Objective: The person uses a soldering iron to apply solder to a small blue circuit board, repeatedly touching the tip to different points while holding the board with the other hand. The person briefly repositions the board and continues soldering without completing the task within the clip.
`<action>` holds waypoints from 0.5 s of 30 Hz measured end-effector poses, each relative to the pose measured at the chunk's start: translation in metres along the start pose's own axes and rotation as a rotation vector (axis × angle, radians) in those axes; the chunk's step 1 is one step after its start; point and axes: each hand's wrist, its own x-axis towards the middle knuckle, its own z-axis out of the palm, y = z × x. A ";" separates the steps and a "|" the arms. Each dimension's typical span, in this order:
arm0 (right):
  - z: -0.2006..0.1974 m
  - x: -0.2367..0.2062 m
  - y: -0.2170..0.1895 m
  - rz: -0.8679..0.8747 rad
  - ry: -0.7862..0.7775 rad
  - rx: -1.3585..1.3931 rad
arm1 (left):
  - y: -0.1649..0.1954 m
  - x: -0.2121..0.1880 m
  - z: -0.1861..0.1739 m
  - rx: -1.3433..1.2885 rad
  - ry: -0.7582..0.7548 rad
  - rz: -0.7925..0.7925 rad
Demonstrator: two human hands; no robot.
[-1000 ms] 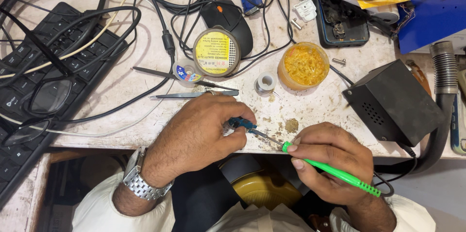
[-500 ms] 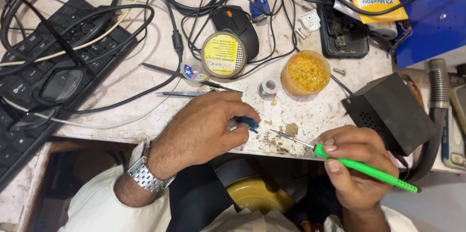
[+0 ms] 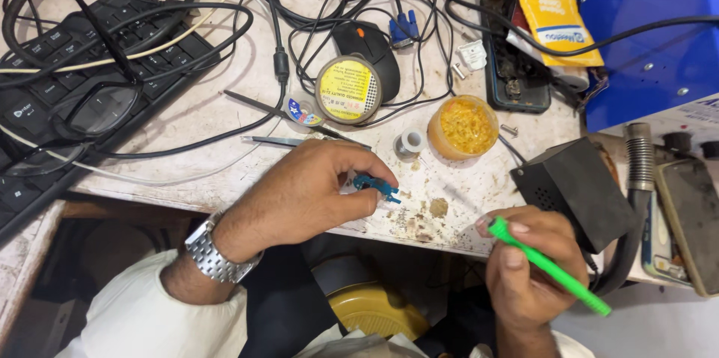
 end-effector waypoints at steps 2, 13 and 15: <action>0.006 0.000 -0.005 -0.001 -0.030 -0.063 | 0.008 -0.005 0.005 -0.058 0.046 -0.033; 0.032 0.003 -0.032 0.052 -0.356 -0.275 | 0.037 -0.030 0.029 -0.133 0.091 -0.089; 0.031 0.003 -0.031 0.007 -0.346 -0.314 | 0.039 -0.031 0.029 -0.143 0.095 -0.068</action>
